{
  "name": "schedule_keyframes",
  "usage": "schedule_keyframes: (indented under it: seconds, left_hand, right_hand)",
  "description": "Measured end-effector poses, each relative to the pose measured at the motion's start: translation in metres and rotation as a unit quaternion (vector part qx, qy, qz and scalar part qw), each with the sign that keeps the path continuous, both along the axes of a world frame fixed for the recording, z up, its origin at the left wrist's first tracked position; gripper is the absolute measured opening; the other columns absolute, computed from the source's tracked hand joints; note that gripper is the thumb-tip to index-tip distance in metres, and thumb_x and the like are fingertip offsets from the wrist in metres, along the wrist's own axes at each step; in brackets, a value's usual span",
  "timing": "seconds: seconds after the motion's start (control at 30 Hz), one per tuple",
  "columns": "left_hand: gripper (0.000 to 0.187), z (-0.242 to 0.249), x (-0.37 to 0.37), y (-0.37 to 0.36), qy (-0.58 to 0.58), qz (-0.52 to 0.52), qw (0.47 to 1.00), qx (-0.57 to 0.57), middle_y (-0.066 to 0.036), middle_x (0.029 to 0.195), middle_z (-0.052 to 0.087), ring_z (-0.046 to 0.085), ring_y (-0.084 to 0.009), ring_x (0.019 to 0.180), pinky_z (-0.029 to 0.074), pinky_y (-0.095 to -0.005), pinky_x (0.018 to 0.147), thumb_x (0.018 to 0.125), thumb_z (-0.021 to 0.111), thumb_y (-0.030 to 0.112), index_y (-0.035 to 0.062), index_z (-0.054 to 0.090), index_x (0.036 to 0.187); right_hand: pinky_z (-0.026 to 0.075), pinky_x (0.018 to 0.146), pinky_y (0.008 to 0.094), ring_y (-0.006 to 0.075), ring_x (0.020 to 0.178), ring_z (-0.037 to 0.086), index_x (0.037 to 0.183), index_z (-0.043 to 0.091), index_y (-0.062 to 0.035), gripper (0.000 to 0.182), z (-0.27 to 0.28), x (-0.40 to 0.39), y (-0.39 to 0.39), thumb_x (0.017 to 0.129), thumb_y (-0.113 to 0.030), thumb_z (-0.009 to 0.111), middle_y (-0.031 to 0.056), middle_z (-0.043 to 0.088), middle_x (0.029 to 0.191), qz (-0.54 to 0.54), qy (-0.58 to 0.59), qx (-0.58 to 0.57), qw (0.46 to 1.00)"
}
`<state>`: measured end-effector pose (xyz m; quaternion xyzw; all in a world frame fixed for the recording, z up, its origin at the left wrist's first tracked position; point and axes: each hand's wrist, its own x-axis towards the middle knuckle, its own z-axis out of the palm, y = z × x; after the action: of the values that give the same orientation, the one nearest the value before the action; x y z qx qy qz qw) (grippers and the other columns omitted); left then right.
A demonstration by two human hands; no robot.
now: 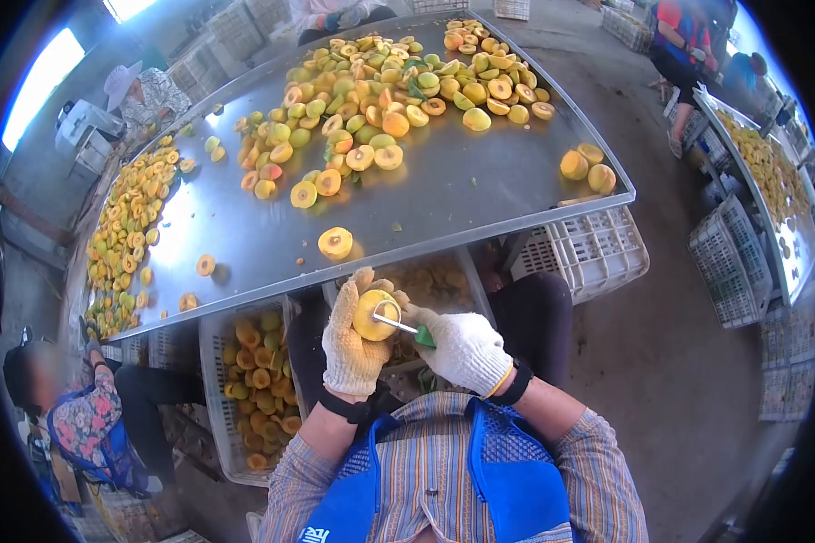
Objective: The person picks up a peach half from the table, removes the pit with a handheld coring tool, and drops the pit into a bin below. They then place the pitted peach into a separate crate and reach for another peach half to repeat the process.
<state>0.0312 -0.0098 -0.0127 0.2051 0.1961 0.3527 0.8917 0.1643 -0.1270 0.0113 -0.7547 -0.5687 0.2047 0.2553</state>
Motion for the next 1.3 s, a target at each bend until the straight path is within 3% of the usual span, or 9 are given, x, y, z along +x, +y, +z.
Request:
schedule_keyframes:
  seconds: [0.4,0.5,0.63,0.87,0.93,1.07,1.1,1.2,1.3]
  left_hand:
    - [0.04,0.0,0.012,-0.011,0.021,0.027,0.999,-0.01,-0.015,0.11,0.066,0.066,-0.0314,0.1,0.056,-0.0445,0.087,0.103,0.055,0.038,0.0011,0.064,0.117]
    - [0.041,-0.003,0.014,-0.012,0.024,0.036,0.998,-0.038,-0.015,0.102,0.067,0.067,-0.0296,0.095,0.057,-0.0439,0.085,0.103,0.054,0.04,0.0013,0.066,0.109]
    - [0.045,-0.004,0.01,-0.016,0.102,0.046,0.994,0.0,-0.013,0.093,0.068,0.067,-0.0263,0.088,0.057,-0.0404,0.08,0.103,0.054,0.045,0.0012,0.067,0.102]
    - [0.05,0.016,0.012,-0.018,0.177,0.042,0.98,0.086,-0.015,0.083,0.069,0.068,-0.025,0.075,0.057,-0.0373,0.074,0.103,0.055,0.045,-0.0025,0.07,0.092]
    - [0.05,0.022,0.012,-0.013,0.155,0.019,0.983,0.094,-0.015,0.082,0.07,0.068,-0.0248,0.075,0.057,-0.0359,0.072,0.102,0.057,0.043,-0.0031,0.071,0.089]
    - [0.047,0.018,0.011,-0.003,0.105,-0.03,0.986,0.129,-0.015,0.081,0.071,0.069,-0.0219,0.074,0.055,-0.0306,0.066,0.101,0.062,0.039,-0.0039,0.072,0.085]
    - [0.044,0.021,0.011,-0.004,0.22,-0.024,0.965,0.137,-0.013,0.08,0.071,0.069,-0.0195,0.07,0.054,-0.0286,0.063,0.1,0.063,0.037,-0.0033,0.073,0.086]
    - [0.047,0.03,0.014,-0.015,0.308,0.009,0.939,0.152,-0.015,0.078,0.07,0.066,-0.0209,0.067,0.054,-0.0323,0.067,0.102,0.058,0.039,-0.0029,0.072,0.088]
    - [0.038,0.015,0.006,-0.005,0.182,-0.026,0.974,0.132,-0.013,0.083,0.073,0.068,-0.0171,0.07,0.055,-0.0283,0.066,0.099,0.066,0.033,-0.0025,0.074,0.09]
  right_hand:
    - [0.058,0.066,0.0416,0.0326,0.072,0.071,0.122,0.064,-0.0057,0.045,-0.023,0.0,0.004,0.082,-0.024,0.072,0.0143,0.072,0.081,0.023,-0.007,-0.064,0.998]
    - [0.058,0.065,0.0382,0.0306,0.07,0.072,0.102,0.073,-0.007,0.036,-0.047,-0.003,0.005,0.079,-0.035,0.078,0.0134,0.072,0.079,0.027,0.084,-0.015,0.996]
    - [0.058,0.064,0.038,0.0304,0.068,0.071,0.1,0.073,-0.0071,0.032,-0.05,0.007,0.004,0.082,-0.033,0.076,0.0125,0.071,0.076,0.038,0.171,-0.023,0.984]
    - [0.057,0.059,0.039,0.0303,0.063,0.07,0.094,0.075,-0.0112,0.023,-0.03,0.004,-0.002,0.084,-0.032,0.075,0.0108,0.069,0.07,0.08,0.043,-0.036,0.995]
    - [0.058,0.062,0.0391,0.0289,0.065,0.071,0.09,0.077,-0.0124,0.02,-0.018,-0.011,-0.004,0.084,-0.031,0.074,0.0118,0.07,0.073,0.001,0.082,-0.142,0.986]
    - [0.058,0.064,0.0394,0.0297,0.067,0.07,0.09,0.076,-0.0123,0.02,-0.034,-0.005,-0.002,0.082,-0.03,0.073,0.0124,0.07,0.072,0.066,0.103,-0.131,0.984]
    - [0.058,0.064,0.0397,0.0306,0.068,0.07,0.091,0.076,-0.0114,0.021,-0.036,0.004,0.002,0.082,-0.031,0.074,0.0129,0.07,0.073,0.065,0.091,-0.121,0.986]
    - [0.057,0.062,0.0401,0.0322,0.067,0.07,0.093,0.075,-0.0085,0.024,-0.036,0.007,0.003,0.082,-0.03,0.073,0.0137,0.07,0.072,0.099,0.032,-0.073,0.992]
    - [0.055,0.055,0.0399,0.0316,0.058,0.067,0.09,0.074,-0.0082,0.024,-0.053,-0.01,-0.004,0.084,-0.031,0.073,0.0123,0.068,0.067,0.088,0.142,-0.09,0.982]
